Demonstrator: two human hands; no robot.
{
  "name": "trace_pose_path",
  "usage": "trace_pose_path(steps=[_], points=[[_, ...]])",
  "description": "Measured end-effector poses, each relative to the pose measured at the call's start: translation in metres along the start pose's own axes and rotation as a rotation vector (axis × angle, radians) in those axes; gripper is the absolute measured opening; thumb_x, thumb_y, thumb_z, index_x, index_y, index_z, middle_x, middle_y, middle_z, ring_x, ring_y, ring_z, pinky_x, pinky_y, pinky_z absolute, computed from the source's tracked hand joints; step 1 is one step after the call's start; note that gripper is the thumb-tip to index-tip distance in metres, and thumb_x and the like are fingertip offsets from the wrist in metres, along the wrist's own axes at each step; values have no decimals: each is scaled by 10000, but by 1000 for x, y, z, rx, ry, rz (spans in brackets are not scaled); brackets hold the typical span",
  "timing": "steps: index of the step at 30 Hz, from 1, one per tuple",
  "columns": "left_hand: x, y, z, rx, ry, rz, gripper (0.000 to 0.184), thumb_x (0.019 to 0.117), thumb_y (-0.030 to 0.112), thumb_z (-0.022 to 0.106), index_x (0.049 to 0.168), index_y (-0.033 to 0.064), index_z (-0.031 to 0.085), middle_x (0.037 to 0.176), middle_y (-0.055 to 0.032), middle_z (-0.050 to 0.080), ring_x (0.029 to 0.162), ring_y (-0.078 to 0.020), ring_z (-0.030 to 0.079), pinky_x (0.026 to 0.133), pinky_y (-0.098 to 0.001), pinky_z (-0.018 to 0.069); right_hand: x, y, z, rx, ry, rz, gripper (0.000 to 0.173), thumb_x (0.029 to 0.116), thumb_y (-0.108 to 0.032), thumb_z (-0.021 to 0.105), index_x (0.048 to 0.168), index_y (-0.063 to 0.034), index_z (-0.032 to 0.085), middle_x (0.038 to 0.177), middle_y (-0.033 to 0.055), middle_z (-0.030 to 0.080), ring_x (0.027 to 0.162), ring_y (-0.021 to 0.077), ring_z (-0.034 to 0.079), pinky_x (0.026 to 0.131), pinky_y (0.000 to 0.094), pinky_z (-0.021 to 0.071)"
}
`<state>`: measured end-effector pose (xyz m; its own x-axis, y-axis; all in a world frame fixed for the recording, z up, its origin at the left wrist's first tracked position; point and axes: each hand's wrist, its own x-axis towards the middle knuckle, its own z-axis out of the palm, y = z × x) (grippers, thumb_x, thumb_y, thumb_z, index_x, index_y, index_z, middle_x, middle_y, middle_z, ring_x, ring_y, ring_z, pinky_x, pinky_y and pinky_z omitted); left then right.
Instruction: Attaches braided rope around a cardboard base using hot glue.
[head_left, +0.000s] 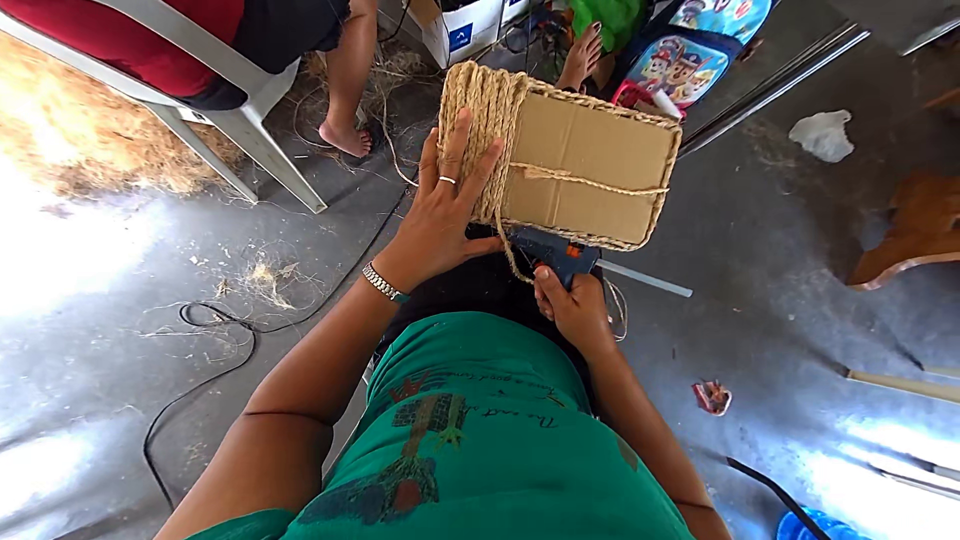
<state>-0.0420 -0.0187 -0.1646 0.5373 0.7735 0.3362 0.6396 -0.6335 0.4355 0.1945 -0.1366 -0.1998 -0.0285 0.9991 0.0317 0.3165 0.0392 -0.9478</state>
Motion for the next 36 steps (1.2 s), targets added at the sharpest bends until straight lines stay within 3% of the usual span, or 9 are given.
trace_pose_path(steps=[13,19,22,25,28,31,33,36], points=[[-3,-1,1,-8,-5,10,1140,778,610,786,1661,237,170,1706,-202,-103,1545,-494,-70,1254,-613,73,-1,-5,-7,-116,38,-54,410,1051,-483,541,952,-104,663,640,-20,581,497,83,555,470,268,505],[-6,-4,-2,-65,-46,29,1147,749,471,802,1665,260,144,1702,-183,-155,1533,-508,-115,1242,-640,65,-4,-7,-17,-211,34,-50,398,1045,-483,548,980,-111,672,650,-13,581,512,93,557,483,291,505],[-6,-4,-4,-105,-54,36,1017,828,449,715,1662,239,172,1706,-178,-138,1536,-499,-119,1236,-648,54,-5,-8,-17,-261,6,-76,397,1048,-471,549,963,-104,676,652,-5,583,527,100,566,500,305,512],[-6,-4,-7,-126,-56,36,819,960,446,537,1661,217,181,1709,-160,-139,1548,-462,-127,1240,-642,17,-8,-5,-15,-227,22,-95,392,1050,-462,549,1001,-94,674,661,-1,586,531,102,567,502,300,515],[-6,-4,-4,-106,-37,18,833,974,555,536,1659,228,192,1711,-167,-120,1547,-472,-111,1242,-640,59,-12,-3,-12,-92,78,-144,354,1046,-416,579,1022,-73,664,685,-14,613,531,75,584,500,266,538],[-5,-4,0,-85,-5,25,910,927,593,602,1656,216,208,1712,-177,-100,1547,-481,-92,1244,-635,67,-13,-3,-2,40,117,-221,218,989,-265,694,1073,-67,658,930,15,697,770,108,669,684,304,594],[-5,-2,1,-66,-1,13,919,918,589,615,1656,221,209,1713,-173,-100,1550,-473,-84,1246,-627,67,-10,-1,7,64,120,-258,288,957,-182,738,1179,-35,627,1147,73,724,1003,179,714,879,372,615],[-5,-1,1,-64,4,13,905,912,535,632,1653,218,221,1712,-181,-91,1553,-469,-74,1247,-627,63,-2,6,18,55,151,-282,366,934,-154,764,1232,-20,599,1259,96,707,1111,196,694,945,380,589]])
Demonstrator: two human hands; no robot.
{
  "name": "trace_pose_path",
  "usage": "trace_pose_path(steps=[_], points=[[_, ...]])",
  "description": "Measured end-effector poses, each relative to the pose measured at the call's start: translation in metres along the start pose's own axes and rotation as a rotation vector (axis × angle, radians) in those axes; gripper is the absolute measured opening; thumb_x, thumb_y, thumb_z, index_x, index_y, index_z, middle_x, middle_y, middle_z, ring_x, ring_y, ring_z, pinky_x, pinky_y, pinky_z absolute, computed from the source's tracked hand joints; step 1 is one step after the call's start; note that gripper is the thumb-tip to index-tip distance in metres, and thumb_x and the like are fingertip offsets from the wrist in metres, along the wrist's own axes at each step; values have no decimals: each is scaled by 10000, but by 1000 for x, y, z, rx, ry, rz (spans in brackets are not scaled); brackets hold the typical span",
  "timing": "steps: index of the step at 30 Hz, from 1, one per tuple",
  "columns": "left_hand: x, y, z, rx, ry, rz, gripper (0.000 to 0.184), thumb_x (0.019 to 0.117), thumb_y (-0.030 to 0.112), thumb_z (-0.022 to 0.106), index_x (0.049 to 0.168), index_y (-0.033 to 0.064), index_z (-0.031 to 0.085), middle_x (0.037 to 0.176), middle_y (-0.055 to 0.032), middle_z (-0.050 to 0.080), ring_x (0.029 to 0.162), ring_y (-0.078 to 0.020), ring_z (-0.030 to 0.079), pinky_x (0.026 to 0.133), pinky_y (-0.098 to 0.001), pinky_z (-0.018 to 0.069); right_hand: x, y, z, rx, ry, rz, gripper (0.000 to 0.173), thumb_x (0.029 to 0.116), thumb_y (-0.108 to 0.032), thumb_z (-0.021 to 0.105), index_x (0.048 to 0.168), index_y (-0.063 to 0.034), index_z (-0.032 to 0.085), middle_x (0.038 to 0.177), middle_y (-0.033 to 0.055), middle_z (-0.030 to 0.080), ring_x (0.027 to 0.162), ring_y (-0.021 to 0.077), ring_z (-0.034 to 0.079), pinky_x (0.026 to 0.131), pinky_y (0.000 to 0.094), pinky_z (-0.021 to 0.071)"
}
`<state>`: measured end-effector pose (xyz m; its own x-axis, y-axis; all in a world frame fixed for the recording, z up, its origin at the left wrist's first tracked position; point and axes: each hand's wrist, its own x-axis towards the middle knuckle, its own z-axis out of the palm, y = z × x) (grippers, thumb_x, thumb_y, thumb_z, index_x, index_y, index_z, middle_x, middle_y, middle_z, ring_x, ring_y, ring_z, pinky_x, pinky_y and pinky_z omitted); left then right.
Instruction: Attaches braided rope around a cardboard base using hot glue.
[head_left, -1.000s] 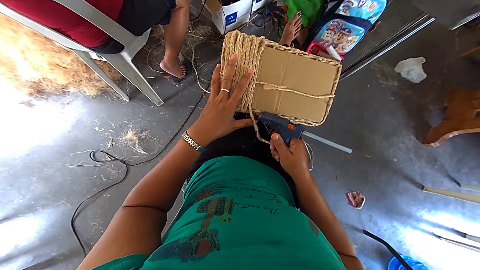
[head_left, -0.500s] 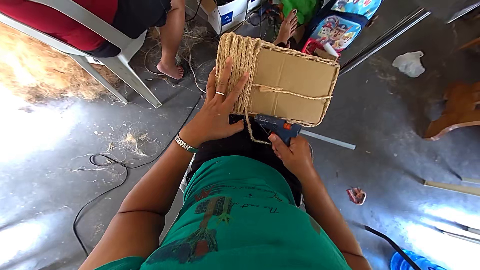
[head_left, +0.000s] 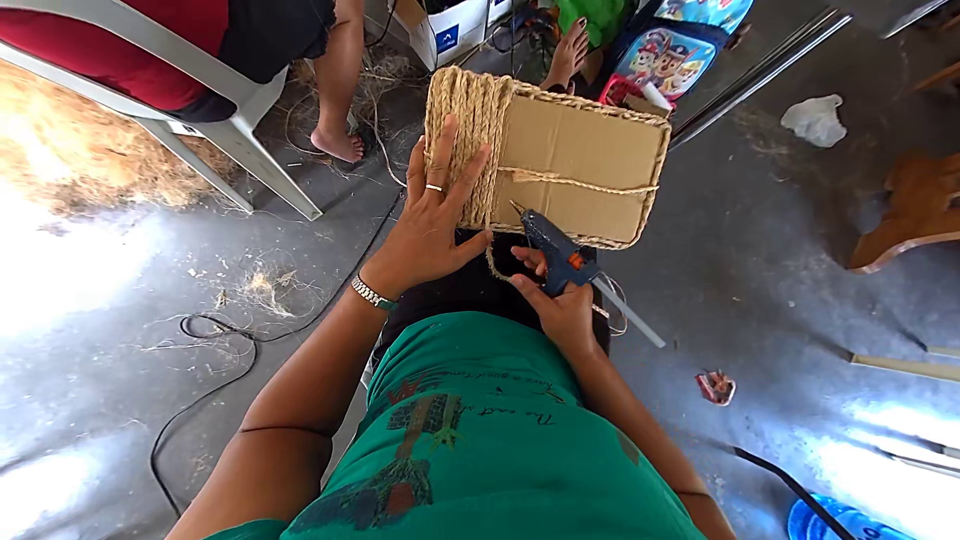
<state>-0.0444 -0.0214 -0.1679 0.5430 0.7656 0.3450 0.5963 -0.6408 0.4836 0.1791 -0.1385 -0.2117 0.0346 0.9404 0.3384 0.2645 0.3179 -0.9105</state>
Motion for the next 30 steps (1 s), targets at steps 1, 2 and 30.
trace_pose_path(steps=[1,2,30], points=[[0,0,0,-1,-3,-3,902,908,517,639,1653,221,225,1712,-181,-91,1552,-471,-73,1247,-626,73,1,3,3,1,5,1,353,931,-147,767,1219,-27,602,1253,91,711,1108,191,697,940,378,591],[-1,0,-1,0,-6,-8,901,907,507,643,1653,225,225,1713,-177,-93,1552,-468,-72,1248,-622,78,2,4,5,4,0,3,339,928,-133,768,1206,-35,600,1244,86,717,1114,195,701,947,388,595],[-5,0,9,47,86,-43,912,860,398,708,1641,250,261,1720,-162,-17,1561,-448,1,1259,-558,147,-7,5,-3,73,12,57,230,901,-53,781,1078,-40,635,1014,73,748,857,166,728,757,327,629]])
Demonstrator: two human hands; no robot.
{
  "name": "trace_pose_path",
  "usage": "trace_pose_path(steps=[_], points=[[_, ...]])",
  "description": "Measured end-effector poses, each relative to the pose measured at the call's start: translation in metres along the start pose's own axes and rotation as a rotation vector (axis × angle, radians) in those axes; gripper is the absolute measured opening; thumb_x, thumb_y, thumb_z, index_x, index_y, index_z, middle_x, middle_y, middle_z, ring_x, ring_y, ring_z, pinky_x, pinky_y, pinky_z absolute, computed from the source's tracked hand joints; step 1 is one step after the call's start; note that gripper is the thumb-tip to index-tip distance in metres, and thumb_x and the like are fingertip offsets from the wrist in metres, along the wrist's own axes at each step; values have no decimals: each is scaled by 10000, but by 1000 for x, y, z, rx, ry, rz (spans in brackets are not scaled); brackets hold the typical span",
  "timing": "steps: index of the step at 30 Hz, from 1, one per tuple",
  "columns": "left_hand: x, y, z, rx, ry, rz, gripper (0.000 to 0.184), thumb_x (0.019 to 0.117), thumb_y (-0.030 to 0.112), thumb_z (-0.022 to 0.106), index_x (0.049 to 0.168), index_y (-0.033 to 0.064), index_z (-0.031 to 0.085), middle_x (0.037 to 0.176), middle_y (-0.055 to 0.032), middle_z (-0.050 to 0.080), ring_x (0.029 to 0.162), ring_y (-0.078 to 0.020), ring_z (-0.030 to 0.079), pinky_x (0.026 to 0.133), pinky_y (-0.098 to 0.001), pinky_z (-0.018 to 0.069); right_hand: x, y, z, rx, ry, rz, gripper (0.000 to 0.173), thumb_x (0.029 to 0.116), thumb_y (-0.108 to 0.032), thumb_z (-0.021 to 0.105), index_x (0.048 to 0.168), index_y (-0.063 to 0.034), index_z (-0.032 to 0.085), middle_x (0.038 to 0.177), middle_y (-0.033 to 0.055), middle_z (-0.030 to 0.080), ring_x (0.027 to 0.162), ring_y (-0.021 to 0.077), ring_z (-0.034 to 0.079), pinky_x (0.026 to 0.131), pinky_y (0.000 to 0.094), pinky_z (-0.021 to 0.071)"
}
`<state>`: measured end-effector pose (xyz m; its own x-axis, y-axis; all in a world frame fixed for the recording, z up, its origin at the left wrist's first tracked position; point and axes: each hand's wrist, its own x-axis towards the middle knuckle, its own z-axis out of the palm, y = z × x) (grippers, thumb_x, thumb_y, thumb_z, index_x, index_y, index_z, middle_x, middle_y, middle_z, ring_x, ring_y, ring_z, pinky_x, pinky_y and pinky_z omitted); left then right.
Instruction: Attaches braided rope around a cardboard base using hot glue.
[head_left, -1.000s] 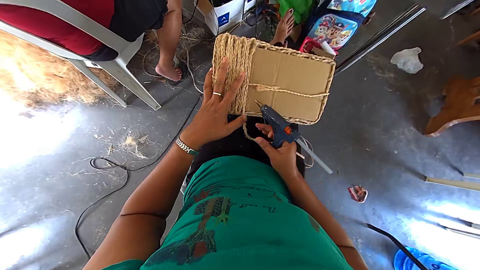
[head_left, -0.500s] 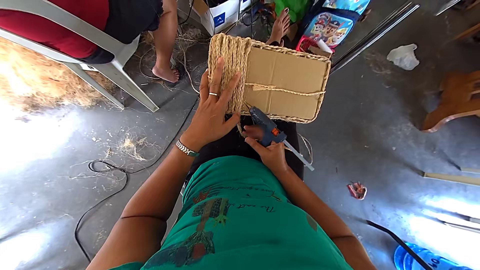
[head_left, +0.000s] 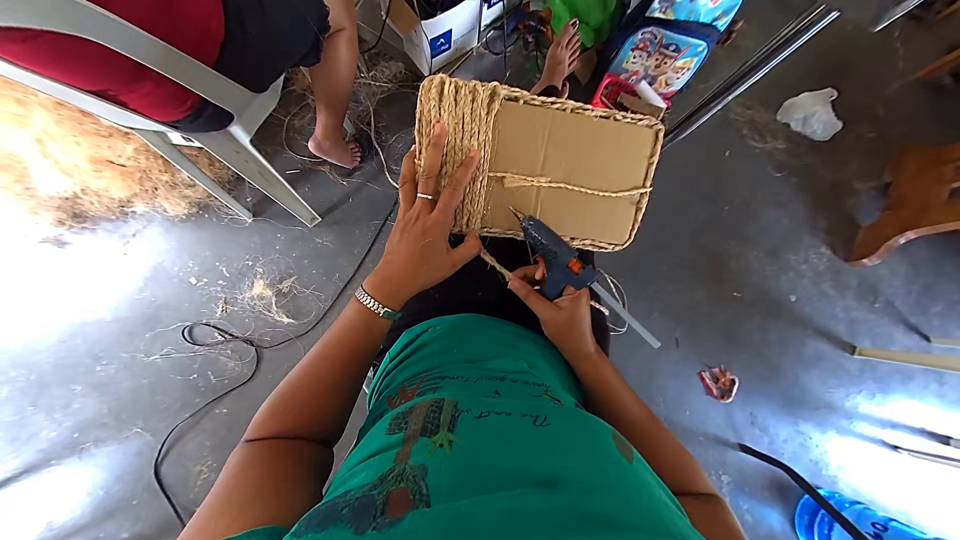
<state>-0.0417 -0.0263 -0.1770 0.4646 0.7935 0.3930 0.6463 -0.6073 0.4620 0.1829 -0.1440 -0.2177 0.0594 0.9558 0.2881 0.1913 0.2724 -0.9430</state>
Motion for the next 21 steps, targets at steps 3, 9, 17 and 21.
trace_pose_path(steps=[3,9,17,21], points=[[-1,1,1,-20,17,2,896,864,417,714,1633,245,288,1721,-156,8,1561,-448,17,1256,-570,157,7,-11,-6,-63,60,-53,205,912,-60,767,1080,-38,651,1026,56,748,883,143,722,778,319,620],[-5,6,5,-52,45,-12,878,854,401,710,1622,228,322,1722,-149,36,1564,-436,20,1264,-565,124,29,-40,-11,-268,119,-132,242,909,-63,776,1109,-50,640,1075,51,741,959,146,728,822,332,629],[-5,5,7,-74,67,-6,831,867,393,686,1607,209,358,1718,-163,56,1564,-436,36,1260,-582,126,75,-59,0,-373,98,-146,248,902,-76,772,1096,12,646,1010,70,750,909,112,733,787,281,631],[-7,4,7,-98,80,-13,802,875,386,683,1595,212,374,1718,-167,46,1563,-442,24,1262,-584,110,89,-52,8,-345,59,-176,253,919,-79,757,1126,16,646,1042,67,754,939,115,738,838,285,633]])
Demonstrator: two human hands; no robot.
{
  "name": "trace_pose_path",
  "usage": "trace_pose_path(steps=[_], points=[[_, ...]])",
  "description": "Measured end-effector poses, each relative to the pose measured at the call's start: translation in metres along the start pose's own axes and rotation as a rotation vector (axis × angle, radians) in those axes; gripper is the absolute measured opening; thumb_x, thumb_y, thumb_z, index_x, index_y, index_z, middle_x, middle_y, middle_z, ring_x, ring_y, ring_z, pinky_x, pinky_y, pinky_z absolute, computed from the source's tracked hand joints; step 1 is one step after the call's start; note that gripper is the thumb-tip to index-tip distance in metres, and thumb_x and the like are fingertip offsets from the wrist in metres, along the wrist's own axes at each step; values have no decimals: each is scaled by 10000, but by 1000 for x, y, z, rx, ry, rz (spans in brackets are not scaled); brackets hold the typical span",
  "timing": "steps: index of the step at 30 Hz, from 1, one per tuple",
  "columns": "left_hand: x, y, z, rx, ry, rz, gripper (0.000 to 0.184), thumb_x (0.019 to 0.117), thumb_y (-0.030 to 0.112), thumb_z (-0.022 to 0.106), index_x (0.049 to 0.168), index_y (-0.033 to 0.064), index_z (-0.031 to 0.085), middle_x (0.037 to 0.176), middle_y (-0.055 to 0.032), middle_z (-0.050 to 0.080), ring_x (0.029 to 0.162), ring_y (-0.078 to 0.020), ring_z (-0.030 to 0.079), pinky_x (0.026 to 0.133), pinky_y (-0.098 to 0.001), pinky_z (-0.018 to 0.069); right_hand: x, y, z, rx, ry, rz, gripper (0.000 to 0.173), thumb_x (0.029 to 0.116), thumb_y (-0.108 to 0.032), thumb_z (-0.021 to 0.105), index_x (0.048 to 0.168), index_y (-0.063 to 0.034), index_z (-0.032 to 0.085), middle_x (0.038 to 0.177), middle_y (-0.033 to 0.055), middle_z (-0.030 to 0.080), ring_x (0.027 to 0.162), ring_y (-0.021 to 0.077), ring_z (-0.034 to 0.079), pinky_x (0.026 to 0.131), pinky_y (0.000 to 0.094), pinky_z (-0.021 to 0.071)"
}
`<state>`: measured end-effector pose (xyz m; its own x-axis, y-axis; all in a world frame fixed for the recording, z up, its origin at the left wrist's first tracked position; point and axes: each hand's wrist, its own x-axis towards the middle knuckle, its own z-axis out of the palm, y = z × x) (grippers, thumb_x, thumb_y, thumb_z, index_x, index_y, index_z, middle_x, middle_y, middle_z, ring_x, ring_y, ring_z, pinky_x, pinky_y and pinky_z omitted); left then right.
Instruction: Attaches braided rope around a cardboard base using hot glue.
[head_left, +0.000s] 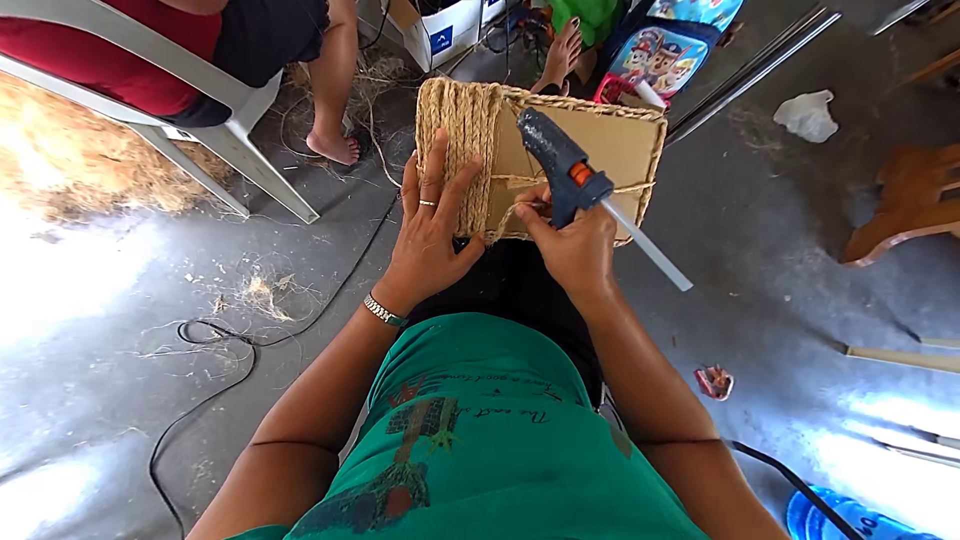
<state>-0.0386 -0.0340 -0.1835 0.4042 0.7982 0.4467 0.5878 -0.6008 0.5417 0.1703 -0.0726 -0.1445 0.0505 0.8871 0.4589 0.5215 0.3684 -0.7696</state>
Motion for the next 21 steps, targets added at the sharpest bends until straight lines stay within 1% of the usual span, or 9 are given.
trace_pose_path(steps=[2,4,7,9,12,14,15,18,21], points=[[-3,-1,1,-26,14,8,714,875,376,690,1524,188,460,1713,-187,50,1563,-448,11,1267,-581,91,3,6,5,3,-2,-44,260,915,-82,760,1124,22,645,1042,75,753,945,114,732,843,283,620],[-7,-1,2,-40,15,13,561,884,379,692,1390,180,553,1711,-191,46,1563,-447,-9,1267,-574,94,5,13,10,16,-14,-72,254,915,-86,757,1121,24,655,1036,83,748,940,121,724,840,293,613],[-12,-1,5,-46,24,27,371,904,376,681,1251,253,632,1716,-170,47,1556,-469,-26,1234,-647,128,4,18,12,30,-39,-82,247,922,-97,756,1125,7,662,1037,73,745,935,114,718,831,292,610],[-12,-2,5,-40,27,34,288,919,384,673,1191,291,653,1717,-162,53,1554,-477,-36,1199,-705,95,4,19,11,43,-42,-83,240,921,-93,756,1119,5,662,1040,74,743,941,117,716,834,296,610],[-10,4,3,5,43,39,201,933,367,643,1117,293,678,1714,-152,105,1553,-481,-44,1163,-775,-12,5,20,8,48,-23,-83,248,906,-75,761,1113,22,663,1042,86,746,944,124,720,840,301,608],[-8,11,4,21,71,41,146,942,314,629,1061,266,698,1703,-142,173,1555,-479,-30,1157,-776,-63,7,22,7,70,-8,-87,248,900,-51,761,1107,36,657,1038,95,745,938,123,720,842,293,607],[-8,15,4,30,82,31,128,944,286,622,1044,248,692,1699,-125,206,1562,-458,-11,1169,-760,-67,9,23,8,83,4,-93,246,893,-42,765,1096,40,655,1030,100,745,933,127,720,837,295,608],[-8,24,6,24,112,14,111,946,212,608,1027,194,682,1677,-143,263,1566,-441,48,1221,-705,-2,12,27,10,104,22,-108,243,894,-41,766,1091,42,649,1025,100,744,921,132,721,822,301,612],[-9,21,12,-12,145,45,107,967,172,592,1015,161,687,1650,-194,299,1551,-483,71,1242,-672,58,16,28,12,145,41,-117,235,891,-31,770,1076,45,646,1027,107,743,926,148,730,823,312,623]])
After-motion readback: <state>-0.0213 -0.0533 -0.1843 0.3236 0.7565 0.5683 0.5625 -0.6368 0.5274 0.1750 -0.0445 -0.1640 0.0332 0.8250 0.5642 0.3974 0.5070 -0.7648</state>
